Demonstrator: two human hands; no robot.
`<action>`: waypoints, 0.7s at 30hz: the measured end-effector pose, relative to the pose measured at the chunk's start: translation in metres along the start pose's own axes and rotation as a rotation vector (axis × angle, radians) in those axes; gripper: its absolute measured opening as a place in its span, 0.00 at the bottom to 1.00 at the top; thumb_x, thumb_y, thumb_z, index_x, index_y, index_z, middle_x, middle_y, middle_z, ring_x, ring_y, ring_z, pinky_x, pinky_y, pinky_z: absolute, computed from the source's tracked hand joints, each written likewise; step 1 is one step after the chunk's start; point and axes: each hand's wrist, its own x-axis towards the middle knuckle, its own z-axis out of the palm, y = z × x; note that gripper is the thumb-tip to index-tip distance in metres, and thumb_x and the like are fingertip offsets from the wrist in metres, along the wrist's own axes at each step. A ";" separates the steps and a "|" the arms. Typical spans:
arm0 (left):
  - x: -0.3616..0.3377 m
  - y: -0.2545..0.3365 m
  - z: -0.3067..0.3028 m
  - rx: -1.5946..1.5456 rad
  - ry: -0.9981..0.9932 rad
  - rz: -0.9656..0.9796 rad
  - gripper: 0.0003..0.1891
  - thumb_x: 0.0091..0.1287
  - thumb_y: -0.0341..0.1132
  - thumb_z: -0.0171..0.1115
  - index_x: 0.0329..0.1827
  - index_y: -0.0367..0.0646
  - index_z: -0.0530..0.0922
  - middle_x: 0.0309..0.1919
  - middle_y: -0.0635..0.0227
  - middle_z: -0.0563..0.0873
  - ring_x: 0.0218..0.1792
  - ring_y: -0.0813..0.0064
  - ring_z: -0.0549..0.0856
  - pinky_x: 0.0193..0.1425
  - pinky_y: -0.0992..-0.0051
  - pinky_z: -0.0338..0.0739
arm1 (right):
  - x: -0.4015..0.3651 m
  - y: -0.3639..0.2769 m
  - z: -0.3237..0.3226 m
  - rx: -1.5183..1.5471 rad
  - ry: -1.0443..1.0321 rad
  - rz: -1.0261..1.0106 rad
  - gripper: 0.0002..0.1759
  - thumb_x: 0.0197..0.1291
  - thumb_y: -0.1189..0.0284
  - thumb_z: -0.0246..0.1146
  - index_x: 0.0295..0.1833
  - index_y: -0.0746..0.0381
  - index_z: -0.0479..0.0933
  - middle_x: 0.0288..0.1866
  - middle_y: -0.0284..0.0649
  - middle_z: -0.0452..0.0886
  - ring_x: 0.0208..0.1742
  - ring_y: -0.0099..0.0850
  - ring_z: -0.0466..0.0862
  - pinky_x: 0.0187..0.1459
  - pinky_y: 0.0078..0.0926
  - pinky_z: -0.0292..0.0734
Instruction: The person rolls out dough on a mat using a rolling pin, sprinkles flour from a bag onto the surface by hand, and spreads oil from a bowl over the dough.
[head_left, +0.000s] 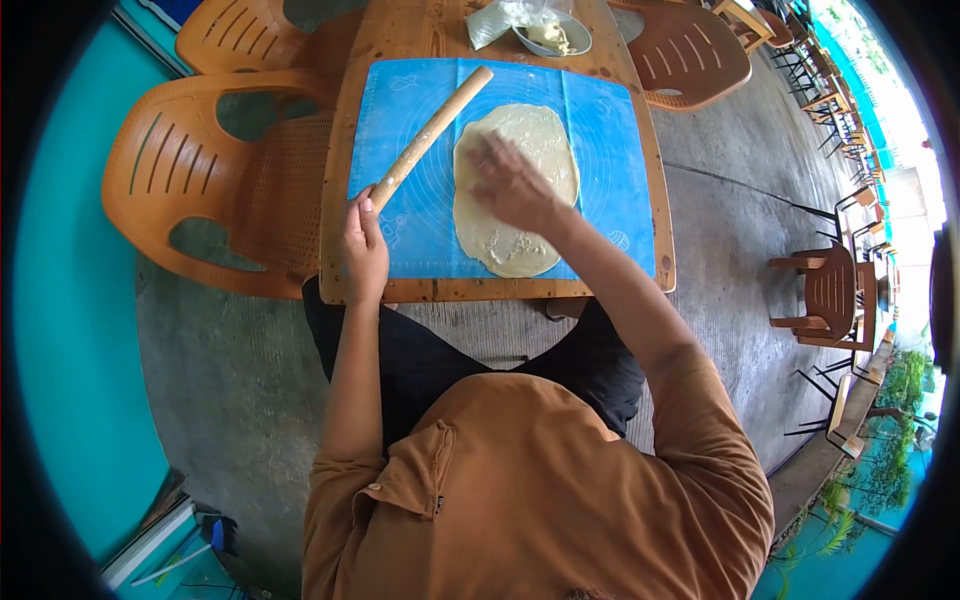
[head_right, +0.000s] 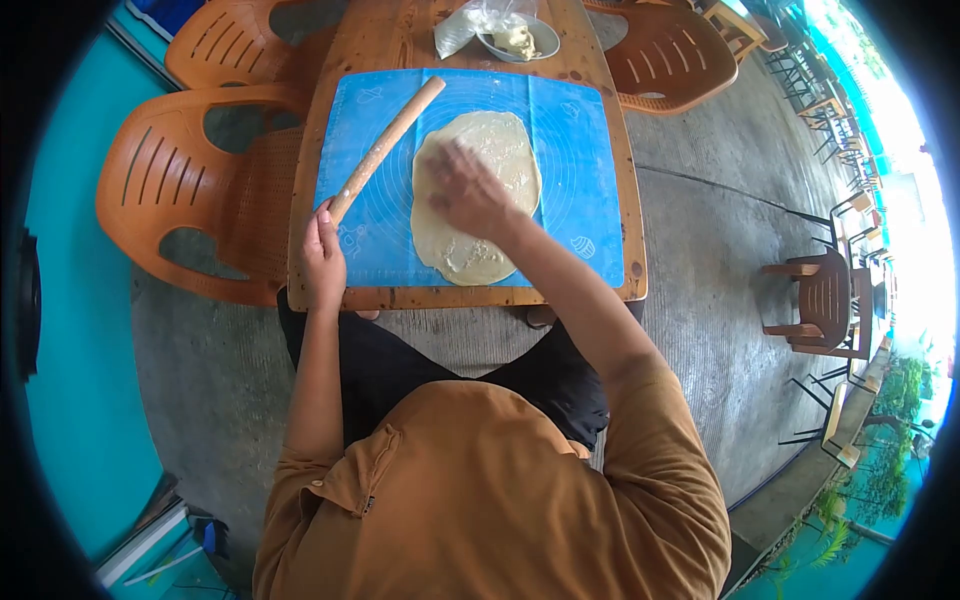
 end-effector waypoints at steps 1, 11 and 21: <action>0.000 -0.003 0.000 -0.005 0.003 0.007 0.21 0.91 0.42 0.46 0.68 0.39 0.83 0.51 0.59 0.89 0.52 0.67 0.88 0.60 0.66 0.80 | -0.012 -0.018 -0.012 0.024 -0.041 -0.067 0.37 0.80 0.53 0.58 0.86 0.59 0.64 0.89 0.55 0.59 0.90 0.53 0.55 0.89 0.48 0.48; -0.001 0.001 -0.001 0.056 0.009 0.007 0.21 0.90 0.44 0.47 0.69 0.40 0.83 0.49 0.62 0.91 0.49 0.71 0.88 0.58 0.68 0.82 | -0.046 0.036 -0.038 -0.075 -0.013 0.298 0.39 0.79 0.55 0.59 0.85 0.68 0.62 0.89 0.59 0.57 0.91 0.54 0.54 0.90 0.49 0.46; 0.000 -0.002 0.001 0.080 0.013 0.045 0.21 0.90 0.43 0.46 0.66 0.42 0.85 0.43 0.63 0.88 0.43 0.67 0.88 0.52 0.66 0.82 | -0.092 0.023 -0.056 -0.038 -0.066 0.299 0.40 0.80 0.54 0.56 0.85 0.71 0.62 0.90 0.58 0.55 0.91 0.52 0.53 0.90 0.47 0.44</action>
